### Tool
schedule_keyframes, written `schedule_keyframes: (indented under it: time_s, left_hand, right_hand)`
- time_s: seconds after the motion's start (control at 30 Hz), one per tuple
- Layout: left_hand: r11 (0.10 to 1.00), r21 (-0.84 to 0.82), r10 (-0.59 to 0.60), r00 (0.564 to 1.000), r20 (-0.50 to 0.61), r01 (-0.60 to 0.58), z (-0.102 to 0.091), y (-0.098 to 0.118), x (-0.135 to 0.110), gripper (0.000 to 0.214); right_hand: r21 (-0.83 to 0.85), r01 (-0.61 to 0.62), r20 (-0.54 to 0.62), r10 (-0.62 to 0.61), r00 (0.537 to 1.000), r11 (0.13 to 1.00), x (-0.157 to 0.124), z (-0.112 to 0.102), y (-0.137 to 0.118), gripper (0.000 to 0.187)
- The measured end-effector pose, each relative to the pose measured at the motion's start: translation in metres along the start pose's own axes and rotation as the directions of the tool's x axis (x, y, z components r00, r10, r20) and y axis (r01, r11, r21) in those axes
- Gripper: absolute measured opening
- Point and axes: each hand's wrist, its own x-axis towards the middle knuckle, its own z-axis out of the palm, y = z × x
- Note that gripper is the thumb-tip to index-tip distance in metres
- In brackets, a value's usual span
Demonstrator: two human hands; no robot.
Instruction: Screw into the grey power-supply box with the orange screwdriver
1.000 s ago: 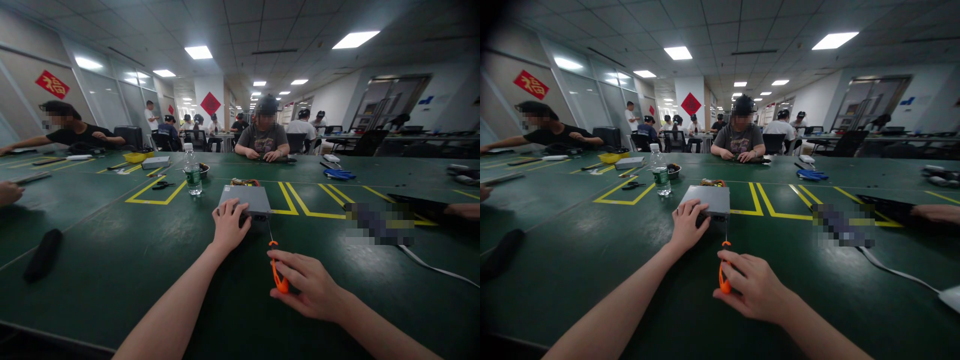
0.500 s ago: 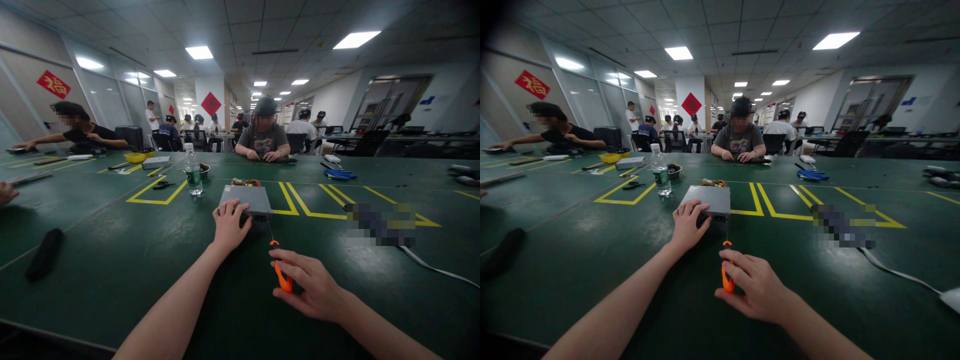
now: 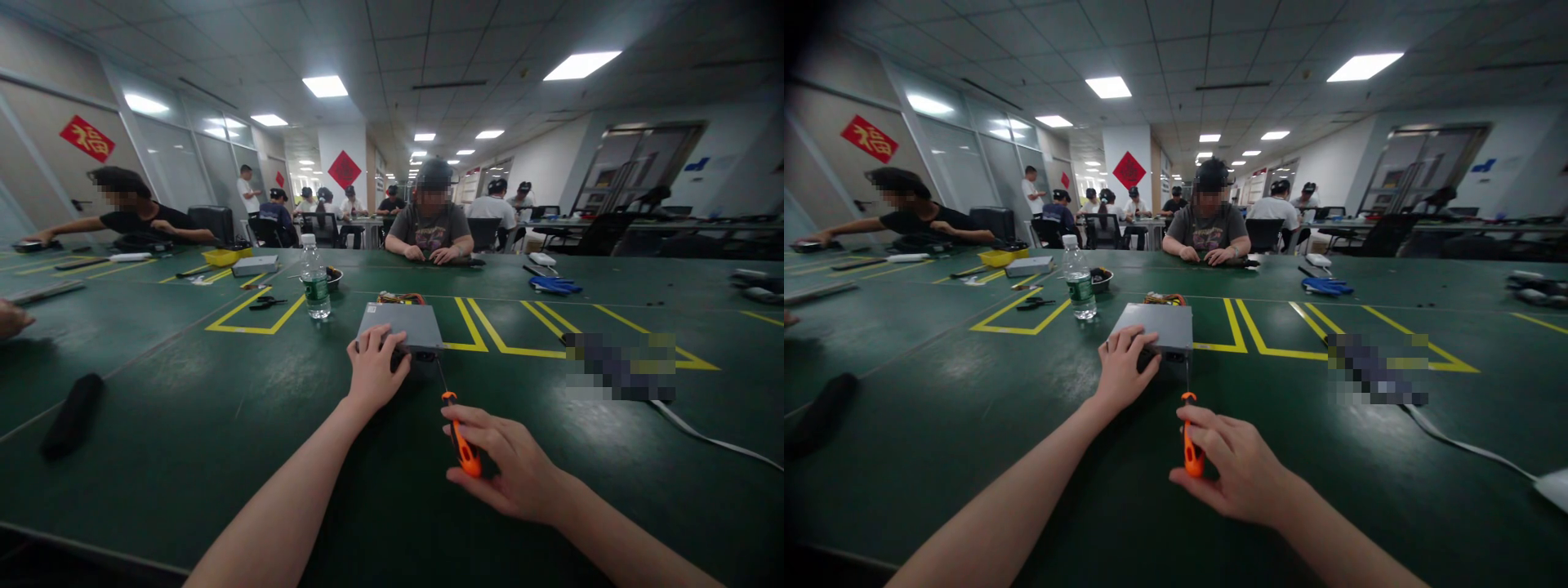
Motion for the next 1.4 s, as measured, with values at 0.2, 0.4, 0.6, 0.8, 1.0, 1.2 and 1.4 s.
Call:
schedule_keyframes:
  time_s: [0.2,0.4,0.6,0.8,1.0,1.2,1.4]
  left_hand:
    - [1.0,0.003,-0.009,1.0,-0.004,0.009,0.001,0.0003,0.0,0.035]
    - [1.0,-0.002,-0.007,1.0,-0.006,0.007,0.0008,0.0001,-0.0003,0.034]
    - [1.0,0.006,-0.014,1.0,0.009,0.014,-0.001,0.0006,-0.0001,0.034]
    - [1.0,-0.001,-0.009,1.0,0.003,0.009,-0.0018,0.0011,0.0002,0.035]
    - [1.0,-0.011,-0.007,1.0,-0.003,0.006,-0.0025,0.0017,0.0,0.034]
    - [1.0,-0.008,-0.005,1.0,-0.01,0.005,-0.0007,0.0009,-0.0003,0.034]
    - [1.0,0.002,-0.01,1.0,0.003,0.01,-0.0019,0.0016,0.0,0.034]
  right_hand:
    - [-0.054,0.051,0.066,-0.048,0.997,0.997,0.0037,-0.0033,-0.0005,0.031]
    - [-0.01,0.009,-0.01,-0.009,1.0,1.0,0.002,0.0006,0.0,0.03]
    - [0.013,0.005,0.056,-0.006,0.998,1.0,0.0004,-0.003,0.0009,0.035]
    - [-0.037,0.043,0.034,-0.042,0.999,0.998,0.0025,-0.0028,-0.0005,0.03]
    - [0.013,-0.011,0.009,0.011,1.0,1.0,0.0,-0.0022,0.0007,0.033]
    - [-0.055,0.047,0.065,-0.043,0.997,0.997,0.0024,-0.0031,-0.0009,0.031]
    - [0.0,-0.013,0.002,0.013,1.0,1.0,-0.0002,-0.0008,0.0003,0.031]
